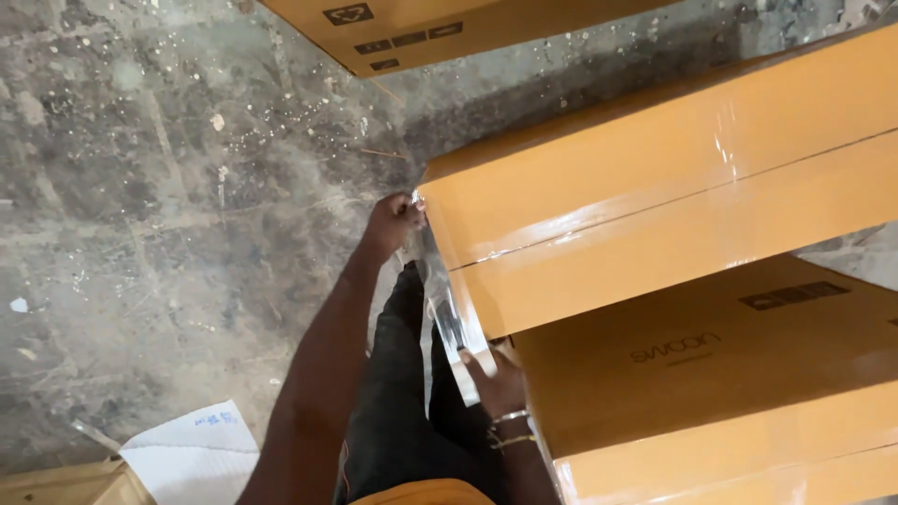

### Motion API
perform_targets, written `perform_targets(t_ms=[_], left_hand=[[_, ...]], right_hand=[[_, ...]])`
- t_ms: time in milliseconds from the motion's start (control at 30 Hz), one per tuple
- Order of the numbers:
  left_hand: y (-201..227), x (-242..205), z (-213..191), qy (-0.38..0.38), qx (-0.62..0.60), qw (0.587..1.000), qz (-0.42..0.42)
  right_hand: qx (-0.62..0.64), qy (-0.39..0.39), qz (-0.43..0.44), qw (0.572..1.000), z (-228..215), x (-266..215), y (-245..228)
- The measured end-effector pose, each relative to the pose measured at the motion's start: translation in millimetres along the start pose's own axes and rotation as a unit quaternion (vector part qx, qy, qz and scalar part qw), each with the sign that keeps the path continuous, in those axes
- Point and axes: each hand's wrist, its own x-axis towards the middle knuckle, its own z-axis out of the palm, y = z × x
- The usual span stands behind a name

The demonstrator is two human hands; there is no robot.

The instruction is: Taping and sealing several large cardboard boxes in a warehouse or factory environment.

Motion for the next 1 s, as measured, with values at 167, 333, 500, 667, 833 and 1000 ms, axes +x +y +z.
perform_targets(t_ms=[167,333,500,667,833,1000], left_hand=[[6,3,-10,0.007,0.222,0.973,0.054],[14,-29,13,0.139,0.444,0.882,0.071],[-8,-110,74,0.110,0.743,0.606,0.261],[-93,-196,133,-0.406,0.647,0.570,0.303],[-124,-203,163,-0.382,0.703,0.526,0.287],[-165,-183,165,-0.403,0.711,0.513,0.262]], right_hand=[[-0.084,-0.138,0.193,0.968,40,-1,47],[0.041,-0.116,0.139,0.983,55,-4,70],[0.096,0.021,0.024,0.995,57,-24,85],[0.332,-0.008,-0.033,0.943,39,-55,104],[0.146,-0.060,0.147,0.976,57,-55,108],[0.120,-0.018,0.181,0.976,144,-82,182]])
